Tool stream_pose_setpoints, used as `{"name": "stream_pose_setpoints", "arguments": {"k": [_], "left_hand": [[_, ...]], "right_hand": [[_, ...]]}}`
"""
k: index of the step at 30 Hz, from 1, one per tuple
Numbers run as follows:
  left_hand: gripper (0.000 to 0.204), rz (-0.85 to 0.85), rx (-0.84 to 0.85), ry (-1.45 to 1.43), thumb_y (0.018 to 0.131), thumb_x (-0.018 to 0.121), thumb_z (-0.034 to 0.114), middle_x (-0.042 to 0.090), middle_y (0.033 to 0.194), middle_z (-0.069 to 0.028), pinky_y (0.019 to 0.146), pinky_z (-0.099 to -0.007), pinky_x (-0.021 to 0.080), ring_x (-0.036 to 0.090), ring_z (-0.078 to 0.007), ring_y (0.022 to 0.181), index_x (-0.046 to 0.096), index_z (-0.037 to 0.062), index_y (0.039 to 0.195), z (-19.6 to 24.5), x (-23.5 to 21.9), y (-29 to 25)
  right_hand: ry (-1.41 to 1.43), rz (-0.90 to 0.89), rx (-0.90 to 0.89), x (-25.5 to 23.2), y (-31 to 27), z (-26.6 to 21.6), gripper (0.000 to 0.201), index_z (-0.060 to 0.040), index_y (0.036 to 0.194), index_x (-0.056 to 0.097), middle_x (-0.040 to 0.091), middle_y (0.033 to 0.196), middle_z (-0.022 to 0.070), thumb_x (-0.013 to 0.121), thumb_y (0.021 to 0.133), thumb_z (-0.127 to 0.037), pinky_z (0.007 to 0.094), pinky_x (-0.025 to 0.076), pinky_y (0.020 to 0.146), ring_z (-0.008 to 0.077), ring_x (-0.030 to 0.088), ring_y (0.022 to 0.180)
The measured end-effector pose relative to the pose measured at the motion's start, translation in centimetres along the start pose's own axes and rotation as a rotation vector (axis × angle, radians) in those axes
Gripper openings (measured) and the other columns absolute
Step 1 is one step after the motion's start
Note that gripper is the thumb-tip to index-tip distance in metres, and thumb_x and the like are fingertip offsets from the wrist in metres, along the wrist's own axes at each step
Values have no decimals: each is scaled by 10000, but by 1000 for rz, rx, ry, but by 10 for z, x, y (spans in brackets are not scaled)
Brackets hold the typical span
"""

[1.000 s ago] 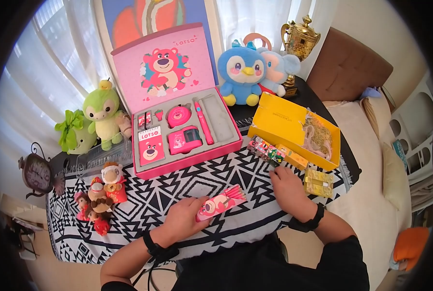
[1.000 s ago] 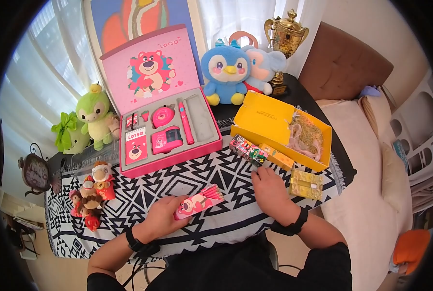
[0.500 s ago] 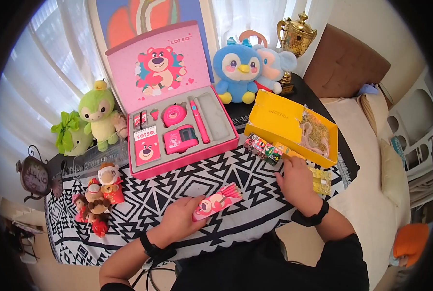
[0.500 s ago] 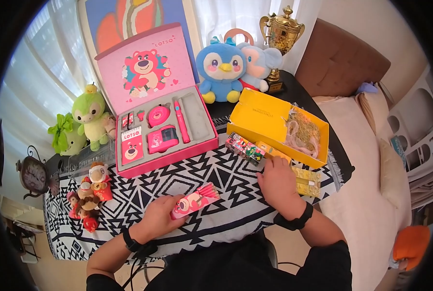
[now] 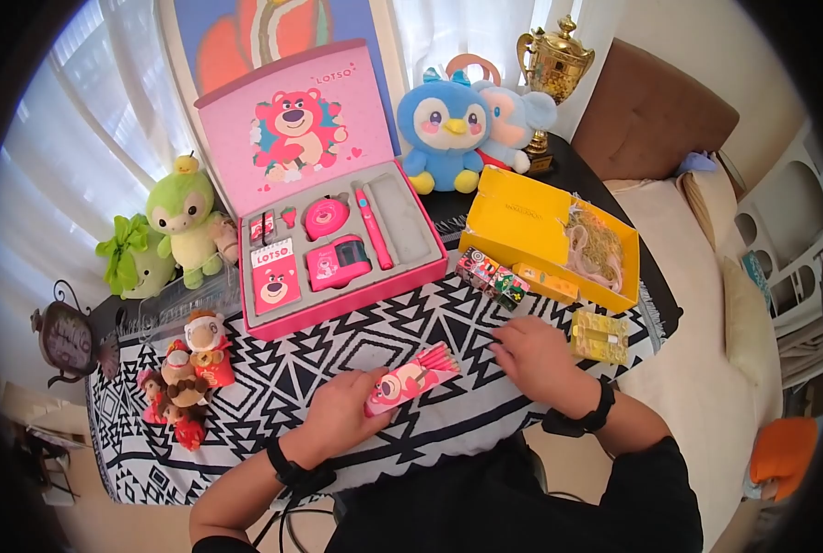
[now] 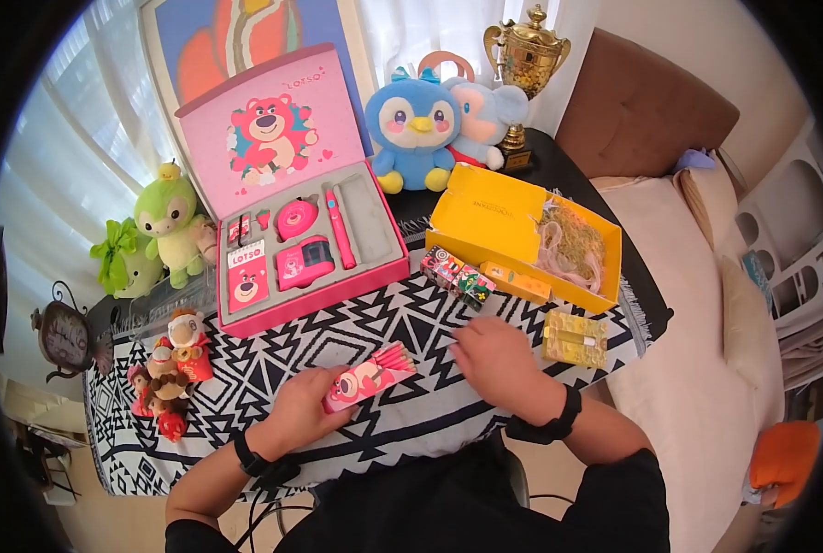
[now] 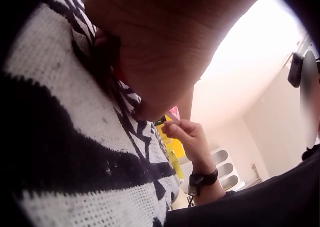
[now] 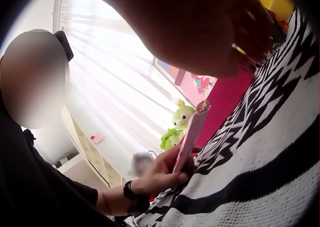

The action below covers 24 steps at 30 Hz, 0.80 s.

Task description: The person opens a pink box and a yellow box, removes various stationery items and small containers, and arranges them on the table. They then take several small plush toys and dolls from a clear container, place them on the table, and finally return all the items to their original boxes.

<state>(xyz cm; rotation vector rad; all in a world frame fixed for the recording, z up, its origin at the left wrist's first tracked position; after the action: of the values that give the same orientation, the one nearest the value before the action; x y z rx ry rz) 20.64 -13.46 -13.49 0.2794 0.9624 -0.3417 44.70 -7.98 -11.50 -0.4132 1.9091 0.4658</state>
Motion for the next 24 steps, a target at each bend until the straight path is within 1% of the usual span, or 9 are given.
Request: {"name": "stream_pose_setpoints", "arguments": {"k": [2,5,9,12,14,15,18,19,24], "left_hand": [[547,-6,-1,5,785,805,287,650,910,-138,756,-438,547,665,-338,864,626,61,1250,-1,1,0],[550,-3,8,29,782,811,287,648,918,-135,760,-440,547,663,-336,860,625,65,1249,4,0,2],[567,23,26,33,768,828,294,644,925,-128,761,-441,548,658,-339,869,626,68,1248,5,-1,3],[484,21,32,-22,794,830,267,668,907,-130,735,-413,552,674,-323,828,657,51,1191,6,-5,2],[358,-129,-218,-408,839,810,223,693,875,-145,701,-381,549,685,-311,767,688,32,1117,-18,7,-1],[358,-141,-208,-413,839,810,223,693,875,-145,701,-381,549,685,-311,767,688,32,1117,-16,6,0],[264,-302,-456,-636,914,775,217,667,769,-59,626,-276,500,622,-117,669,689,2,1040,-23,21,-6],[250,-286,-442,-678,938,762,231,631,750,-2,602,-237,461,560,-46,674,687,-2,989,-20,20,-4],[245,-266,-442,-790,947,758,249,609,747,36,582,-227,431,508,-28,669,701,13,918,-24,25,3]], "right_hand": [[110,186,-155,-13,4,-24,332,-16,1171,681,689,993,157,718,900,-205,401,571,775,291,698,899],[771,-172,108,30,15,-22,483,27,1369,572,698,1111,99,728,948,-149,263,576,781,116,684,911],[1179,-343,238,70,15,-32,435,45,1357,552,688,933,43,670,946,-33,246,527,716,76,619,787],[1258,-363,232,77,16,-30,411,53,1334,546,693,944,41,662,949,-33,245,528,721,76,622,787],[1270,-356,258,79,15,-25,410,29,1345,537,695,978,39,662,962,-43,239,540,726,71,635,805],[1281,-352,277,79,13,-23,408,6,1356,528,697,1011,38,661,975,-54,233,551,730,65,647,824],[1131,-249,197,65,22,-34,393,-24,1335,553,685,928,30,667,965,-92,258,541,684,77,629,765],[1141,-204,162,59,25,-35,349,-52,1290,564,669,896,25,677,970,-130,249,532,633,73,621,719],[1259,-265,187,59,31,-34,243,-38,1141,574,636,843,3,684,977,-179,225,480,542,62,574,619]]}}
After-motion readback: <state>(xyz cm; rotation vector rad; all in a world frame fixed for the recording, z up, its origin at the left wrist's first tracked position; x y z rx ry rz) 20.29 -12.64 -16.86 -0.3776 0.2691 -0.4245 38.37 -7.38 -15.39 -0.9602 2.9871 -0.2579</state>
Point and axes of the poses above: each hand's wrist, its own y-axis towards the middle knuckle, its own x-axis out of the palm, z = x × y, the point moved 9 cm from there along y, towards the middle knuckle
